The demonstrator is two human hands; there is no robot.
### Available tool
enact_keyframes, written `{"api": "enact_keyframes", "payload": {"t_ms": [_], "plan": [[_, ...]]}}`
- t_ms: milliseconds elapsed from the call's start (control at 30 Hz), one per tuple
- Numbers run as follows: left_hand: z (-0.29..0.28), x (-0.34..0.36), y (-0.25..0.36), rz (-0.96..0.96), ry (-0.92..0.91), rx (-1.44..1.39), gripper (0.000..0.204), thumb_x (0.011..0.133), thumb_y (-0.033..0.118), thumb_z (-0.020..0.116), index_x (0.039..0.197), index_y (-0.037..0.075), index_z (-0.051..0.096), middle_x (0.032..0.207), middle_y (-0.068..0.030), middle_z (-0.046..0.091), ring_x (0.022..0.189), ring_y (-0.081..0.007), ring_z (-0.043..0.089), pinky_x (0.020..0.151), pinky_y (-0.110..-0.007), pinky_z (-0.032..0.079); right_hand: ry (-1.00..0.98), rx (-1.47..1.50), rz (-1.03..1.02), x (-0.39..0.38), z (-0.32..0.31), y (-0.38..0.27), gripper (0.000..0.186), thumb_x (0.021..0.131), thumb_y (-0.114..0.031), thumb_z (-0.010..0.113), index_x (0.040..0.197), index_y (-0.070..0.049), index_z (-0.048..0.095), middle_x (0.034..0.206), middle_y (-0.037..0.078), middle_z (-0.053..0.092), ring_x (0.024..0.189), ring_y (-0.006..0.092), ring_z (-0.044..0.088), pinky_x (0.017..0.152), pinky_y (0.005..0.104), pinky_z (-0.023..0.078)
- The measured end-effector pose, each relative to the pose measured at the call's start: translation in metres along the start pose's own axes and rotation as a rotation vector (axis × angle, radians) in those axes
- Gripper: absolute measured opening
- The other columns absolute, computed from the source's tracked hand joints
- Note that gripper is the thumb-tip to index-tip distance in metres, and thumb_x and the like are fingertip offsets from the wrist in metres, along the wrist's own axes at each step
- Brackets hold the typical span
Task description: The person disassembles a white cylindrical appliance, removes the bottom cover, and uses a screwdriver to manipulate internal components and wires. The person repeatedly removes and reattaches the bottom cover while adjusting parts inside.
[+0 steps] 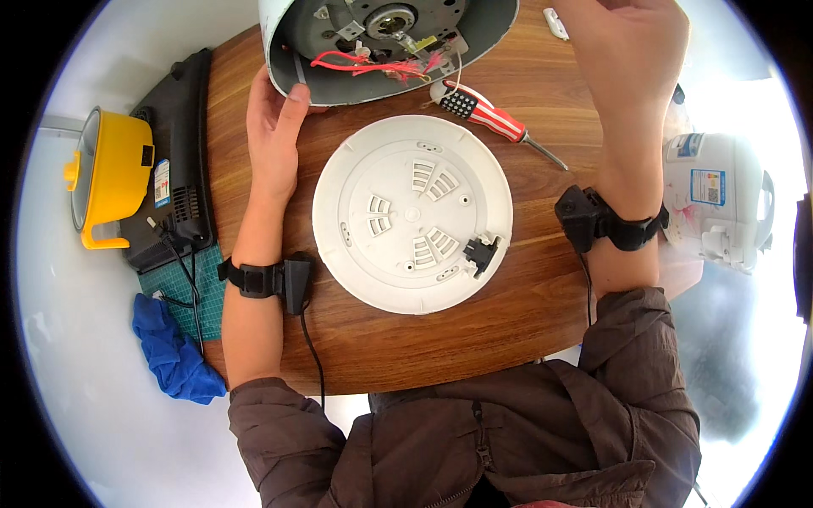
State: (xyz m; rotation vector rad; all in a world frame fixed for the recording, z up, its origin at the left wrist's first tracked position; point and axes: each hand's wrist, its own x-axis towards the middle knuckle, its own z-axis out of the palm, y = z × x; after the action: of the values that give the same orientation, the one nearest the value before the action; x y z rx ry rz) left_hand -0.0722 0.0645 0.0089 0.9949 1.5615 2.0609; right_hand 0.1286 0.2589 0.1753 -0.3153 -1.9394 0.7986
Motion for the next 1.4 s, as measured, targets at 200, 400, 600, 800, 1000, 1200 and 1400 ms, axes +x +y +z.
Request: {"api": "enact_keyframes", "payload": {"t_ms": [200, 400, 600, 800, 1000, 1200, 1400], "plan": [[0.000, 0.001, 0.001, 0.010, -0.044, 0.046, 0.063, 0.100, 0.025, 0.070, 0.147, -0.001, 0.039, 0.134, -0.0110, 0.057, 0.118, -0.0173, 0.057, 0.095, -0.034, 0.053, -0.131, -0.207, 0.062, -0.003, -0.007, -0.004, 0.005, 0.087, -0.004, 0.077, 0.091, -0.002, 0.075, 0.079, 0.002, 0.074, 0.068, 0.0061, 0.064, 0.064, 0.0222, 0.051], [0.002, -0.001, 0.004, -0.010, -0.030, 0.012, 0.065, 0.098, 0.023, 0.072, 0.148, -0.002, 0.037, 0.141, -0.0137, 0.051, 0.123, -0.0197, 0.055, 0.098, -0.036, 0.053, -0.386, -0.433, 0.107, -0.005, -0.011, -0.014, 0.009, 0.084, -0.003, 0.075, 0.093, 0.000, 0.075, 0.080, 0.009, 0.073, 0.070, 0.0141, 0.067, 0.066, 0.0275, 0.054], [0.000, 0.001, 0.001, -0.017, -0.036, 0.030, 0.065, 0.098, 0.022, 0.071, 0.148, -0.001, 0.037, 0.140, -0.0130, 0.052, 0.122, -0.0201, 0.056, 0.097, -0.037, 0.054, -0.556, -0.396, 0.050, 0.004, -0.016, 0.019, 0.013, 0.083, -0.002, 0.071, 0.095, 0.003, 0.074, 0.085, 0.017, 0.073, 0.074, 0.0240, 0.071, 0.070, 0.0330, 0.057], [-0.004, 0.001, -0.005, -0.040, -0.019, -0.056, 0.049, 0.104, 0.017, 0.060, 0.144, -0.002, 0.041, 0.132, -0.0130, 0.059, 0.116, -0.0207, 0.061, 0.093, -0.040, 0.057, -0.594, -0.363, 0.224, 0.007, -0.013, 0.002, 0.013, 0.084, 0.000, 0.071, 0.096, 0.003, 0.074, 0.088, 0.016, 0.075, 0.078, 0.0211, 0.072, 0.073, 0.0310, 0.057], [-0.004, -0.004, -0.002, -0.110, 0.039, -0.102, 0.032, 0.108, 0.016, 0.044, 0.133, -0.002, 0.052, 0.126, -0.0168, 0.067, 0.107, -0.0262, 0.069, 0.093, -0.041, 0.057, -0.608, -0.086, 0.147, 0.004, -0.020, -0.002, 0.018, 0.084, 0.003, 0.071, 0.102, 0.002, 0.073, 0.089, 0.009, 0.075, 0.084, 0.0138, 0.069, 0.075, 0.0272, 0.055], [0.005, -0.004, 0.010, -0.165, 0.103, -0.073, 0.030, 0.109, 0.015, 0.043, 0.131, -0.002, 0.056, 0.126, -0.0177, 0.068, 0.109, -0.0261, 0.069, 0.094, -0.041, 0.057, -0.554, 0.049, 0.206, 0.003, -0.022, 0.005, 0.018, 0.087, 0.006, 0.071, 0.104, 0.001, 0.073, 0.089, 0.006, 0.074, 0.084, 0.0107, 0.068, 0.075, 0.0246, 0.055], [0.002, -0.006, 0.009, -0.144, 0.105, -0.072, 0.031, 0.109, 0.015, 0.044, 0.132, -0.002, 0.055, 0.127, -0.0163, 0.068, 0.111, -0.0253, 0.069, 0.094, -0.041, 0.057, -0.409, 0.177, 0.192, 0.003, -0.018, 0.023, 0.013, 0.091, 0.001, 0.074, 0.104, 0.003, 0.072, 0.089, 0.003, 0.073, 0.077, 0.0067, 0.066, 0.072, 0.0198, 0.053]]}}
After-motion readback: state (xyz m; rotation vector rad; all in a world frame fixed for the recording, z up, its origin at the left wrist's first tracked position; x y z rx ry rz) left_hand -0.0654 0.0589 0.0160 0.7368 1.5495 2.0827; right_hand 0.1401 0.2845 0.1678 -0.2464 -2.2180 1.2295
